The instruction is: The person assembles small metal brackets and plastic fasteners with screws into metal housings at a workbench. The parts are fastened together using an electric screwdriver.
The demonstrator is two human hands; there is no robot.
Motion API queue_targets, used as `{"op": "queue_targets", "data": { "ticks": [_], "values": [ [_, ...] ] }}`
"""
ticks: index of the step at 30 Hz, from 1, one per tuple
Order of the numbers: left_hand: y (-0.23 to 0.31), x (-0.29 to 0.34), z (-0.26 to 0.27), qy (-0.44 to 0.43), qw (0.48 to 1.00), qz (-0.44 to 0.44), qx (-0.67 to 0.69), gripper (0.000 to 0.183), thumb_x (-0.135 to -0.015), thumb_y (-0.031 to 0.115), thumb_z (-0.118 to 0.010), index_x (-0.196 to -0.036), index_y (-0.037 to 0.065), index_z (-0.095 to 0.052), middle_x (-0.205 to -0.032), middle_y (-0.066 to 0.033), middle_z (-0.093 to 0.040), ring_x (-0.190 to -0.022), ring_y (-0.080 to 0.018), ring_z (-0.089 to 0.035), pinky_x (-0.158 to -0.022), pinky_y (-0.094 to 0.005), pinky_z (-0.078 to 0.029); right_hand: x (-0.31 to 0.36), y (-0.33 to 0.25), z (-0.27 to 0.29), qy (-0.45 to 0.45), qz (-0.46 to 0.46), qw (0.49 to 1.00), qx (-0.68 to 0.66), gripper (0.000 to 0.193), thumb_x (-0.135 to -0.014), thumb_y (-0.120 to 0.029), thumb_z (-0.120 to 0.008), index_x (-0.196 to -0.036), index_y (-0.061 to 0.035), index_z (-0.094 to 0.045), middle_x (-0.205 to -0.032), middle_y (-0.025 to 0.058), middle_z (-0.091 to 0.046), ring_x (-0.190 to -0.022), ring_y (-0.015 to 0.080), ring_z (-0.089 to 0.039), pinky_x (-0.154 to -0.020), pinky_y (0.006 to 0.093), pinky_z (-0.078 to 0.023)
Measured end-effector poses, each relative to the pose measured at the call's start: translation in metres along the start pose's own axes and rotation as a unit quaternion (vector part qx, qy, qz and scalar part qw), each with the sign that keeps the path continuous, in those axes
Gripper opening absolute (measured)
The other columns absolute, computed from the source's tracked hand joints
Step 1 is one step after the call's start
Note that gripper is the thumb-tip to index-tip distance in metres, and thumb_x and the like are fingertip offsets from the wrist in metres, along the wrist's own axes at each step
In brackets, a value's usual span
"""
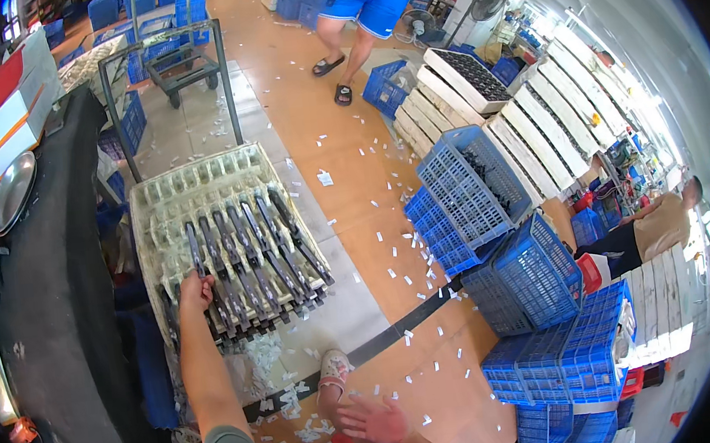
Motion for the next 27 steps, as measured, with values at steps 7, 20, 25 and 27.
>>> {"op": "queue_targets", "data": {
  "ticks": [7,20,25,27],
  "values": [
    [0.027,0.034,0.006,0.069,0.976,-0.146,-0.143,0.049,-0.101,0.041,-0.041,-0.084,0.001,-0.062,-0.059,-0.0075,-0.061,-0.037,-0.0105,-0.044,-0.032,-0.0260,-0.032,-0.011,0.000,-0.002,0.014,-0.021,1.000,0.014,0.077,-0.092,-0.051,-0.049,-0.148,-0.0030,-0.029,-0.155,0.0284,-0.020,-0.146,0.0402,-0.018,-0.119,0.0569,-0.012],
    [-0.132,0.544,0.050,-0.024,0.865,-0.406,-0.292,0.016,-0.091,0.014,-0.065,-0.100,0.000,-0.064,-0.081,-0.0075,-0.066,-0.069,-0.0164,-0.064,-0.063,-0.0307,-0.052,-0.015,0.040,0.038,0.118,-0.122,0.951,0.260,0.040,-0.096,-0.029,-0.049,-0.124,0.0002,-0.053,-0.129,0.0235,-0.053,-0.121,0.0384,-0.051,-0.102,0.0559,-0.040],
    [-0.113,0.689,0.153,0.034,0.731,-0.461,-0.502,0.034,-0.081,0.010,-0.071,-0.114,0.004,-0.061,-0.115,-0.0152,-0.060,-0.104,-0.0321,-0.060,-0.088,-0.0386,-0.050,0.006,0.071,-0.030,0.086,-0.127,0.969,0.193,0.048,-0.096,-0.034,-0.045,-0.126,0.0039,-0.052,-0.119,0.0169,-0.059,-0.113,0.0305,-0.054,-0.101,0.0458,-0.043],
    [-0.115,0.718,0.215,0.129,0.683,-0.436,-0.572,0.044,-0.078,0.011,-0.073,-0.120,0.007,-0.058,-0.121,-0.0161,-0.057,-0.113,-0.0356,-0.056,-0.095,-0.0424,-0.047,0.011,0.096,-0.046,0.143,-0.079,0.902,0.400,0.050,-0.095,-0.035,-0.047,-0.126,0.0034,-0.052,-0.120,0.0170,-0.059,-0.115,0.0302,-0.053,-0.103,0.0461,-0.042]
  ]
}}
Point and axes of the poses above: each hand's wrist, its own x-axis away from the middle knuckle, its own z-axis out of the back of the hand, y = z × x, the point moved 5 cm from there along -x, towards the middle knuckle
